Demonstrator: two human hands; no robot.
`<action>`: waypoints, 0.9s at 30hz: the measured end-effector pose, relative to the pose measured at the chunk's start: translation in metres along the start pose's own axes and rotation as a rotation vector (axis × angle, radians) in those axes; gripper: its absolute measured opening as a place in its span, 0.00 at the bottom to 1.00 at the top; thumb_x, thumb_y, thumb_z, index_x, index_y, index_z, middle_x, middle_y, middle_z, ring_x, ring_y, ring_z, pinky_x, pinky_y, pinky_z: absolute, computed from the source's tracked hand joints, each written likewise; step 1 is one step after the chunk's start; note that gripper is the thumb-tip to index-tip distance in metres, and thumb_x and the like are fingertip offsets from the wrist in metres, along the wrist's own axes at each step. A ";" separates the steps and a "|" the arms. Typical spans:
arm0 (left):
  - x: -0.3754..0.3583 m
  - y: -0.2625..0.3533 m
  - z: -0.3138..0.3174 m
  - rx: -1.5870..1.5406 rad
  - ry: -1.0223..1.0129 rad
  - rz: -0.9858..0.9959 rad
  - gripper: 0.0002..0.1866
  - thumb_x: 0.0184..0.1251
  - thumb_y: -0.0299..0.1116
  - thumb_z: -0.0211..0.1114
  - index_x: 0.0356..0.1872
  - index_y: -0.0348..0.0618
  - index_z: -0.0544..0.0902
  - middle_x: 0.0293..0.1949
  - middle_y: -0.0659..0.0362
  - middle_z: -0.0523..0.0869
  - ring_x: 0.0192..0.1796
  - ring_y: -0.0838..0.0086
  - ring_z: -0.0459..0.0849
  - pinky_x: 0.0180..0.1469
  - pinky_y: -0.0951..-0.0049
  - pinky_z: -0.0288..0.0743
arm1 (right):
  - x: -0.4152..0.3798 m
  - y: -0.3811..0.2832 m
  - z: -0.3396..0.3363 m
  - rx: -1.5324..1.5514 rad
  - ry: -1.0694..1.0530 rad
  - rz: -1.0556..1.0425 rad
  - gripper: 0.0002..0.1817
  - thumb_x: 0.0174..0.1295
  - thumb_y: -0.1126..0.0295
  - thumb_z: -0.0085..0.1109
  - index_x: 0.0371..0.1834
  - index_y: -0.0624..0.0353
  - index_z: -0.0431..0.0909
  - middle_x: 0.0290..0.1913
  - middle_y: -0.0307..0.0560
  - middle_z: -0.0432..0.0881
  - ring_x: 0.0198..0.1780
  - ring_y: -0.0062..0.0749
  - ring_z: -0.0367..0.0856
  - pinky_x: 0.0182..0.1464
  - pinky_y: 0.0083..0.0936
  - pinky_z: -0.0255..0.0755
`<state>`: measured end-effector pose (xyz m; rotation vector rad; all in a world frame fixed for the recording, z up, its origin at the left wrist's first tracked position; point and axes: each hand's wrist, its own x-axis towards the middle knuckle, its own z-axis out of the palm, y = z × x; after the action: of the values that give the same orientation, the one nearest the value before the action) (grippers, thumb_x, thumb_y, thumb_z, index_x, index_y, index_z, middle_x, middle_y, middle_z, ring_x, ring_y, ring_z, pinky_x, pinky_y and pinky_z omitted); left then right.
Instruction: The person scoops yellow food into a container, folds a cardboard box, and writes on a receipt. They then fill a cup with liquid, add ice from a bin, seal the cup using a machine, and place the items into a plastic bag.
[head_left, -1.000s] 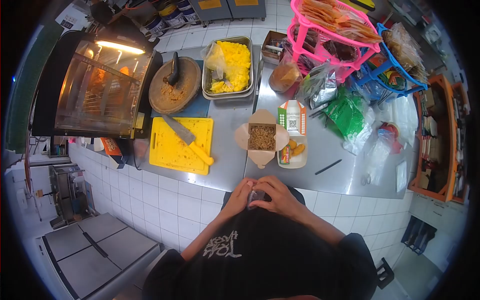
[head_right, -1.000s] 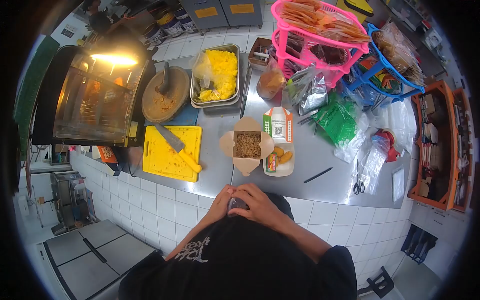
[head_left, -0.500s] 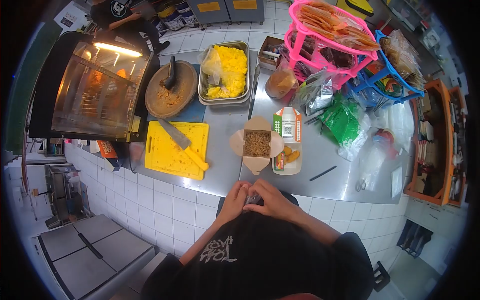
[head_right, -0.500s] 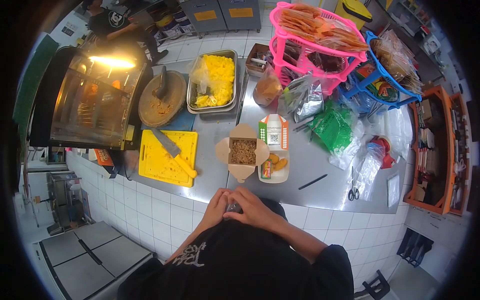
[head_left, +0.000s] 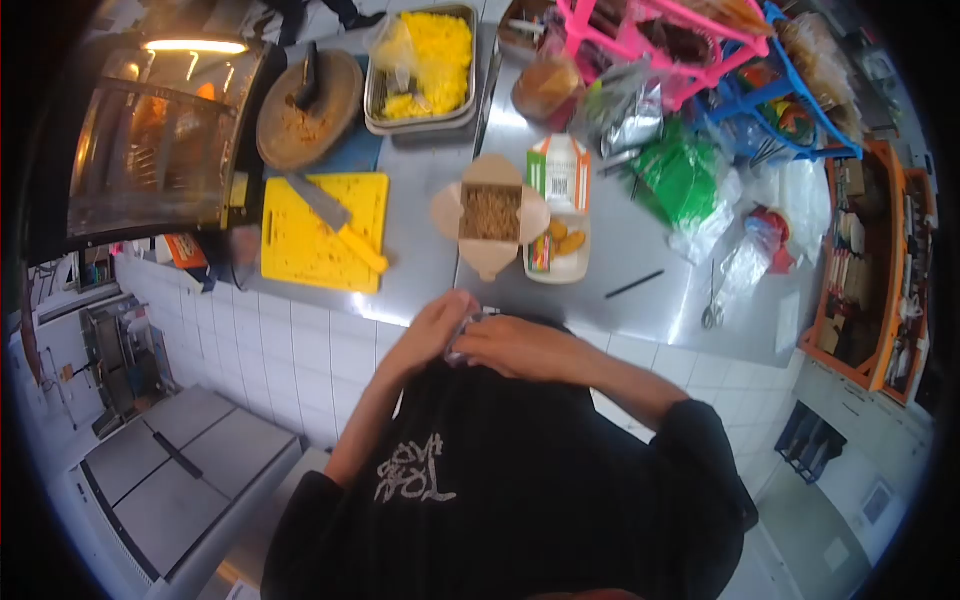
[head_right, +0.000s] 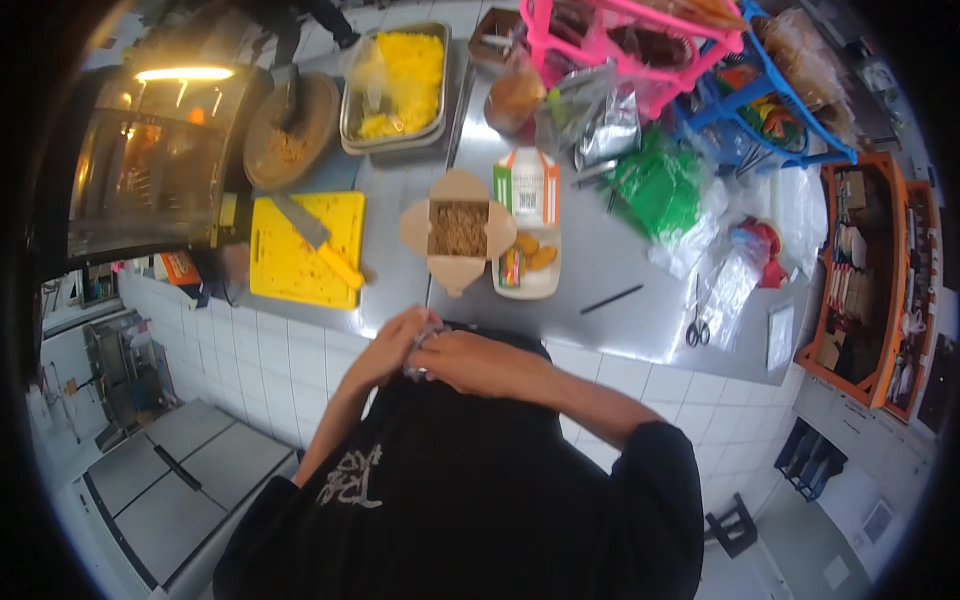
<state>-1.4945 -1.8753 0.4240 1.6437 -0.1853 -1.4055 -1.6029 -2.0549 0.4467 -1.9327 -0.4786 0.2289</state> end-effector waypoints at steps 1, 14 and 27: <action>0.003 -0.007 -0.002 0.128 0.050 0.151 0.21 0.79 0.52 0.47 0.49 0.44 0.77 0.41 0.58 0.80 0.40 0.74 0.82 0.38 0.72 0.78 | 0.000 -0.003 -0.003 0.115 -0.003 0.017 0.11 0.65 0.69 0.60 0.48 0.58 0.75 0.44 0.51 0.80 0.46 0.52 0.80 0.49 0.42 0.73; -0.004 -0.054 -0.043 -1.128 0.296 0.029 0.29 0.73 0.60 0.52 0.56 0.43 0.76 0.45 0.53 0.83 0.44 0.58 0.86 0.37 0.70 0.83 | -0.120 0.064 -0.082 -0.826 0.632 0.699 0.14 0.61 0.69 0.65 0.49 0.60 0.80 0.43 0.52 0.82 0.46 0.49 0.80 0.49 0.41 0.73; 0.114 0.008 -0.135 -1.021 0.047 0.048 0.28 0.70 0.63 0.54 0.53 0.48 0.78 0.46 0.58 0.83 0.46 0.60 0.86 0.39 0.72 0.79 | 0.251 0.126 -0.154 -0.673 0.871 0.481 0.27 0.62 0.54 0.64 0.61 0.54 0.73 0.56 0.58 0.74 0.52 0.59 0.77 0.53 0.47 0.74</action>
<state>-1.3399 -1.8793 0.3380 0.8025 0.4563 -1.1161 -1.2907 -2.1185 0.4084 -2.5241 0.5666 -0.5327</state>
